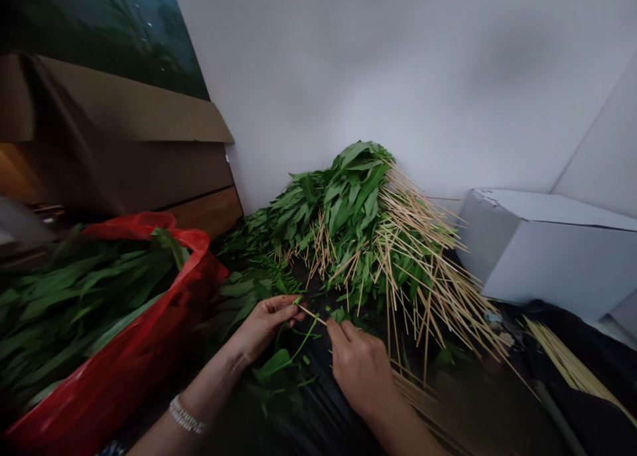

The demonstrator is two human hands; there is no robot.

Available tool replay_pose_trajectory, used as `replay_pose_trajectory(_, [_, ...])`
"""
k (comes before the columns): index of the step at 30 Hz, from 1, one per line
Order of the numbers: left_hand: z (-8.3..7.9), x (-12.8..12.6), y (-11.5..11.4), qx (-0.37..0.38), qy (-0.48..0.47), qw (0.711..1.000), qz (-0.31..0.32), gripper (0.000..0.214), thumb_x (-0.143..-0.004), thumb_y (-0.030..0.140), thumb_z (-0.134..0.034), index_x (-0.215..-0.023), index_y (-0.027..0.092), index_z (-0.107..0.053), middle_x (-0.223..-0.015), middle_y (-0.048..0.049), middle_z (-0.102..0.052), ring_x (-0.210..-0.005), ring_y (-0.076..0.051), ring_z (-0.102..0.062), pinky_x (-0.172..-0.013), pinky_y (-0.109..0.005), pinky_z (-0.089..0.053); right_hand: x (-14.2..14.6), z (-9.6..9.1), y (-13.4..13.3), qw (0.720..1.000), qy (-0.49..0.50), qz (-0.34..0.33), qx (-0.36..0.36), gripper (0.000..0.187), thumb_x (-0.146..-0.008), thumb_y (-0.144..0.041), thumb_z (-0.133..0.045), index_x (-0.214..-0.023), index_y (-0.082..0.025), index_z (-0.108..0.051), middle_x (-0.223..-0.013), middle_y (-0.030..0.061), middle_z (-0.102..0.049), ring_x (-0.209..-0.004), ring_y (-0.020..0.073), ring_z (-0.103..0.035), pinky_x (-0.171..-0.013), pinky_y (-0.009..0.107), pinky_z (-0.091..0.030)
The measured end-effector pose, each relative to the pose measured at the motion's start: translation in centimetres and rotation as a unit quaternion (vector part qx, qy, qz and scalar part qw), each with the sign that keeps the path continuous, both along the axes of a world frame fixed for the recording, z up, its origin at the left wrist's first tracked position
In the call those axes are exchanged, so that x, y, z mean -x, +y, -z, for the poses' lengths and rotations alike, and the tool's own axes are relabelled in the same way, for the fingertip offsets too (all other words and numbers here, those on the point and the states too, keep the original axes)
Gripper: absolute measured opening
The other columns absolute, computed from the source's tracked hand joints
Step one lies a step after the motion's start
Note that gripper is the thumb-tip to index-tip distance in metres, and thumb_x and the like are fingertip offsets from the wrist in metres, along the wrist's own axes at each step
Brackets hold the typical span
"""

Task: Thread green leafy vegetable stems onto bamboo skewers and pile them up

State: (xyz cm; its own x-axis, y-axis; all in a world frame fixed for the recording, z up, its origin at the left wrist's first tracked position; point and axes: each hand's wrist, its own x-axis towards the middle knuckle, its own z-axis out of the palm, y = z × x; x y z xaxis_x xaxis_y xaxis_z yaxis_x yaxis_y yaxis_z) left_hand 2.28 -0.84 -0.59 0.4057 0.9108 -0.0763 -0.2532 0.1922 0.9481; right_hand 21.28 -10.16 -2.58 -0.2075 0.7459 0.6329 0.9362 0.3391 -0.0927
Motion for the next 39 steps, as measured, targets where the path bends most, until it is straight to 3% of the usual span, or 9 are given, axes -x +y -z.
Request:
replay_pose_trajectory(7, [0.2, -0.3, -0.1, -0.076, 0.062, 0.994, -0.038, 0.030, -0.062, 0.025, -0.081, -0.088, 0.011, -0.074, -0.077, -0.0089, -0.075, -0.070, -0.017, -0.067, -0.068, -0.025, -0.048, 0.3, -0.1, -0.2, 1.000, -0.021, 0.021, 0.002, 0.030, -0.090, -0.013, -0.036, -0.108, -0.016, -0.059, -0.079, 0.0037, -0.064, -0.064, 0.0145, -0.062, -0.057, 0.025, -0.042])
replay_pose_trajectory(12, [0.5, -1.0, -0.4, -0.149, 0.122, 0.978, -0.082, 0.024, -0.062, 0.024, -0.079, -0.084, 0.014, -0.075, -0.084, -0.0076, -0.076, -0.078, -0.022, -0.068, -0.076, -0.029, -0.050, 0.7, 0.1, -0.3, 0.998, -0.028, 0.050, 0.028, 0.030, -0.088, -0.010, -0.036, -0.105, -0.017, -0.060, -0.078, 0.0037, -0.064, -0.061, 0.0151, -0.063, -0.054, 0.025, -0.043])
replay_pose_trajectory(18, [0.3, -0.6, -0.1, -0.082, 0.055, 0.994, -0.041, 0.037, -0.067, 0.034, -0.077, -0.096, 0.013, -0.071, -0.081, -0.0086, -0.074, -0.071, -0.020, -0.067, -0.066, -0.026, -0.048, 0.6, 0.0, -0.1, 0.999, 0.013, 0.038, 0.016, 0.028, -0.092, -0.015, -0.035, -0.105, -0.018, -0.060, -0.076, 0.0023, -0.064, -0.063, 0.0152, -0.064, -0.055, 0.025, -0.044])
replay_pose_trajectory(25, [0.6, -0.1, 0.0, -0.013, -0.002, 1.000, 0.013, 0.022, -0.069, 0.033, -0.076, -0.071, 0.011, -0.071, -0.065, -0.0030, -0.067, -0.059, -0.010, -0.057, -0.060, -0.019, -0.042, 0.7, 0.0, -0.3, 1.000, 0.026, 0.013, 0.011, 0.029, -0.092, -0.015, -0.035, -0.108, -0.017, -0.059, -0.080, 0.0034, -0.064, -0.066, 0.0152, -0.064, -0.059, 0.025, -0.045])
replay_pose_trajectory(31, [0.2, -0.3, -0.3, -0.006, 0.001, 0.999, 0.034, 0.023, -0.065, 0.032, -0.079, -0.069, 0.011, -0.071, -0.063, -0.0038, -0.066, -0.057, -0.010, -0.055, -0.059, -0.020, -0.040, 0.8, 0.3, -0.4, 1.000, 0.025, 0.008, 0.006, 0.030, -0.091, -0.013, -0.034, -0.108, -0.016, -0.059, -0.079, 0.0042, -0.064, -0.066, 0.0152, -0.064, -0.059, 0.025, -0.045])
replay_pose_trajectory(39, [0.8, -0.3, -0.2, -0.053, 0.054, 0.995, 0.066, 0.022, -0.067, 0.033, -0.077, -0.071, 0.012, -0.073, -0.066, -0.0036, -0.068, -0.061, -0.011, -0.057, -0.063, -0.021, -0.042, 1.2, 0.2, -0.4, 1.000, 0.024, 0.001, 0.008, 0.030, -0.091, -0.012, -0.035, -0.107, -0.016, -0.059, -0.078, 0.0036, -0.063, -0.064, 0.0145, -0.062, -0.058, 0.024, -0.043])
